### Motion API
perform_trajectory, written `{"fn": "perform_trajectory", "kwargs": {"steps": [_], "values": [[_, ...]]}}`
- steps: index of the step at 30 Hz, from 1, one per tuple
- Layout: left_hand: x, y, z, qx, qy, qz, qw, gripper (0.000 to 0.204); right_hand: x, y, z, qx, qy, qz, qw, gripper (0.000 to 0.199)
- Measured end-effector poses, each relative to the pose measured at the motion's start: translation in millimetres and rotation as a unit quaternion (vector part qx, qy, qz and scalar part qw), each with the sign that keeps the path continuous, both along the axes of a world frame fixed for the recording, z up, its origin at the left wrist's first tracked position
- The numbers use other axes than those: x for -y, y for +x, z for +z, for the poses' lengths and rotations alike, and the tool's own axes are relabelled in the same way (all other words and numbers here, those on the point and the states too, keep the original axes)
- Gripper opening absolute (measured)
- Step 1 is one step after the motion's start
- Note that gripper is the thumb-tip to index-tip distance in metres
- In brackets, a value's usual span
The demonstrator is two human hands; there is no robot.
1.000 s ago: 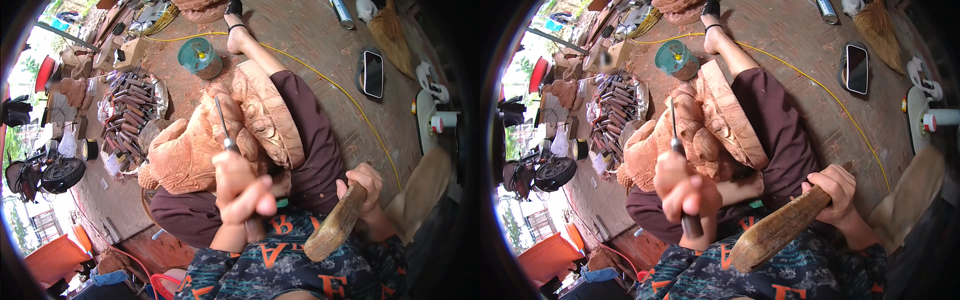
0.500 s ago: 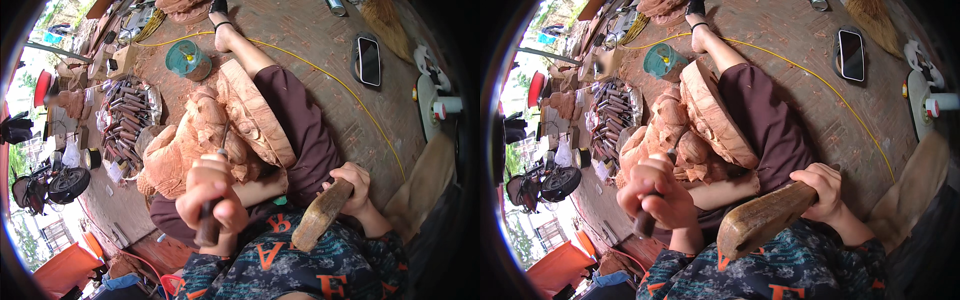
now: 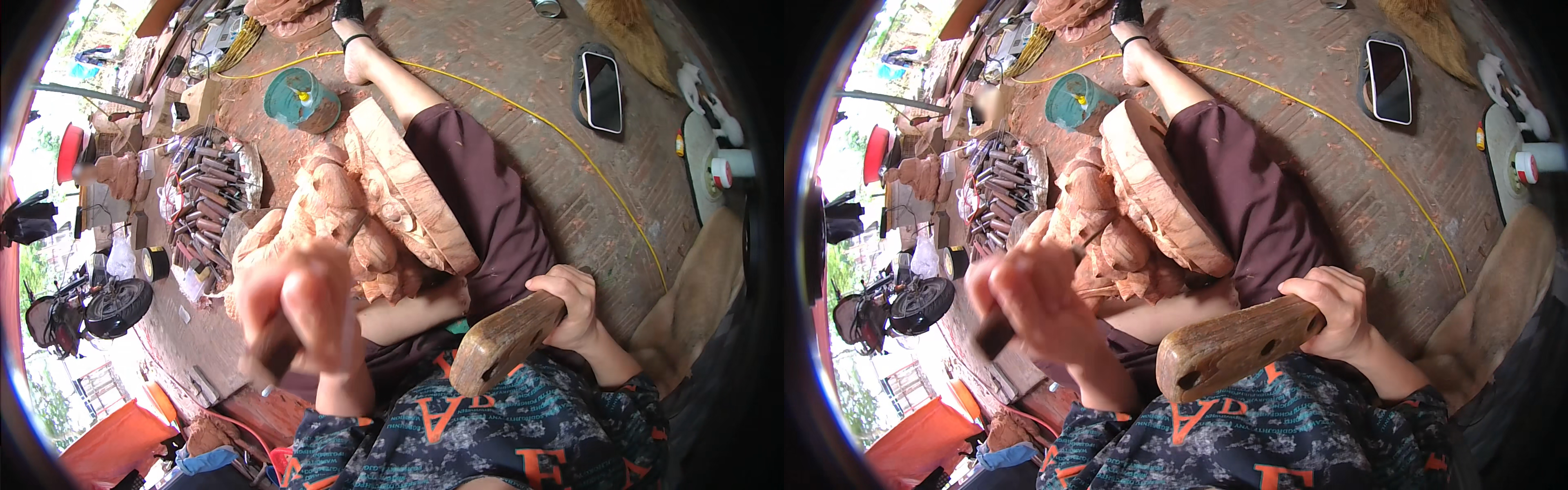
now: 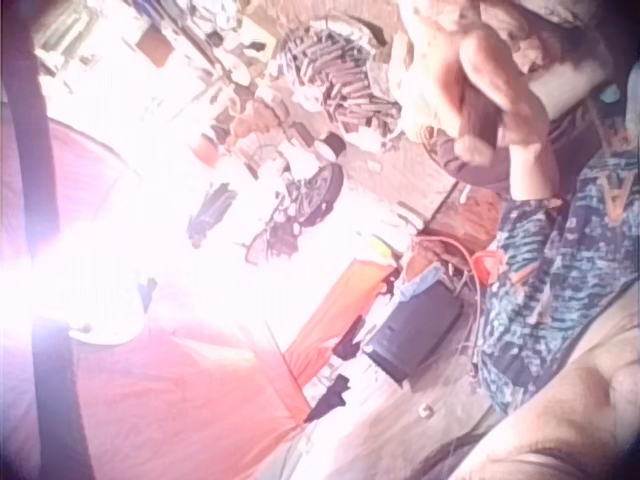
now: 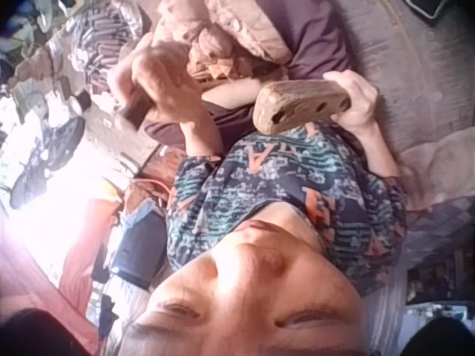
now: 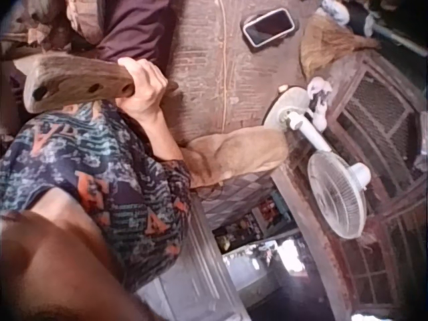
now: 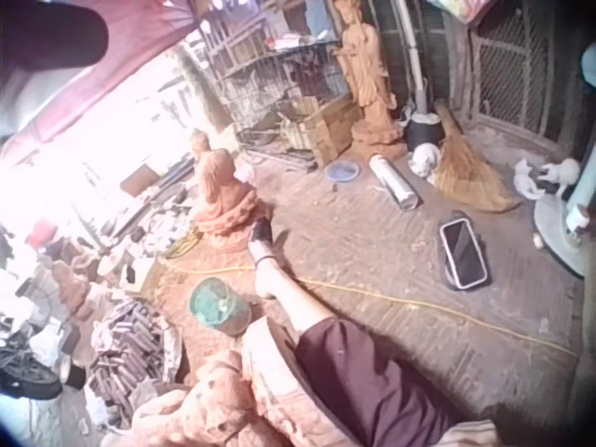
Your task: The person is carving a wooden sculpture of a seated figure using a chisel and a wooden mallet. They repeatedly strike the chisel to shape the wood, focusing on the details of the figure's face and torso.
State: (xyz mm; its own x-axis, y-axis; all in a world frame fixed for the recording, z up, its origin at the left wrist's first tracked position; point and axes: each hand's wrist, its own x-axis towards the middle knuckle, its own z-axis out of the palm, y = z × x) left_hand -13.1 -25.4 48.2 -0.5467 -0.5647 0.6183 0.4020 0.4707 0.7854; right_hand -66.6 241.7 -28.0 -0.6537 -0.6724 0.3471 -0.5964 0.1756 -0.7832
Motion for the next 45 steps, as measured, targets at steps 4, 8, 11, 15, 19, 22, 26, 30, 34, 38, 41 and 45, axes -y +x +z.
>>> {"fn": "perform_trajectory", "kwargs": {"steps": [4, 8, 11, 15, 19, 22, 26, 30, 34, 38, 41, 45], "values": [[-14.9, 53.5, 51.3, -0.297, 0.028, -0.131, 0.945, 0.019, 3.5, -2.7, 4.2, 0.019, 0.014, 0.004, 1.000, 0.042], [-21.8, 66.0, 89.6, -0.329, 0.015, -0.373, 0.867, 0.011, 7.0, -4.5, 1.0, 0.080, 0.040, -0.011, 0.996, 0.045], [-28.2, 76.4, 106.6, -0.244, 0.041, -0.459, 0.853, 0.019, 2.3, -8.9, -0.6, 0.111, 0.050, -0.039, 0.992, 0.050], [-25.5, 86.4, 106.2, -0.229, 0.049, -0.475, 0.848, 0.011, 7.9, -11.0, 4.3, 0.139, 0.075, -0.038, 0.987, 0.047], [-23.2, 91.3, 90.9, -0.206, 0.051, -0.500, 0.840, 0.005, 7.8, -8.3, 1.5, 0.145, 0.085, -0.043, 0.985, 0.048], [-14.8, 92.0, 81.0, -0.180, 0.056, -0.523, 0.831, 0.007, 8.2, -10.6, 3.9, 0.143, 0.103, -0.036, 0.984, 0.049], [-0.8, 82.8, 46.0, -0.069, 0.021, -0.559, 0.826, 0.015, 7.5, -7.5, -0.4, 0.168, 0.112, -0.035, 0.979, 0.047], [-6.1, 56.3, 32.6, 0.051, -0.185, -0.356, 0.915, 0.023, 6.4, -8.7, 1.1, 0.153, 0.122, -0.053, 0.979, 0.045], [-32.8, 27.9, -0.4, 0.024, -0.278, -0.228, 0.933, 0.021, 6.2, -7.4, 2.2, 0.172, 0.116, -0.056, 0.977, 0.043], [-37.7, 27.7, -41.3, 0.002, -0.293, -0.148, 0.945, 0.023, -4.5, -0.2, 2.5, 0.070, 0.108, -0.083, 0.988, 0.046], [-38.4, 34.3, -49.3, -0.015, -0.267, -0.136, 0.954, 0.024, -23.7, -4.1, 1.3, -0.036, 0.100, -0.041, 0.994, 0.052], [-29.7, 47.1, -52.6, -0.028, -0.227, -0.167, 0.959, 0.027, -13.8, -10.7, 31.5, -0.129, 0.049, 0.024, 0.990, 0.042]]}}
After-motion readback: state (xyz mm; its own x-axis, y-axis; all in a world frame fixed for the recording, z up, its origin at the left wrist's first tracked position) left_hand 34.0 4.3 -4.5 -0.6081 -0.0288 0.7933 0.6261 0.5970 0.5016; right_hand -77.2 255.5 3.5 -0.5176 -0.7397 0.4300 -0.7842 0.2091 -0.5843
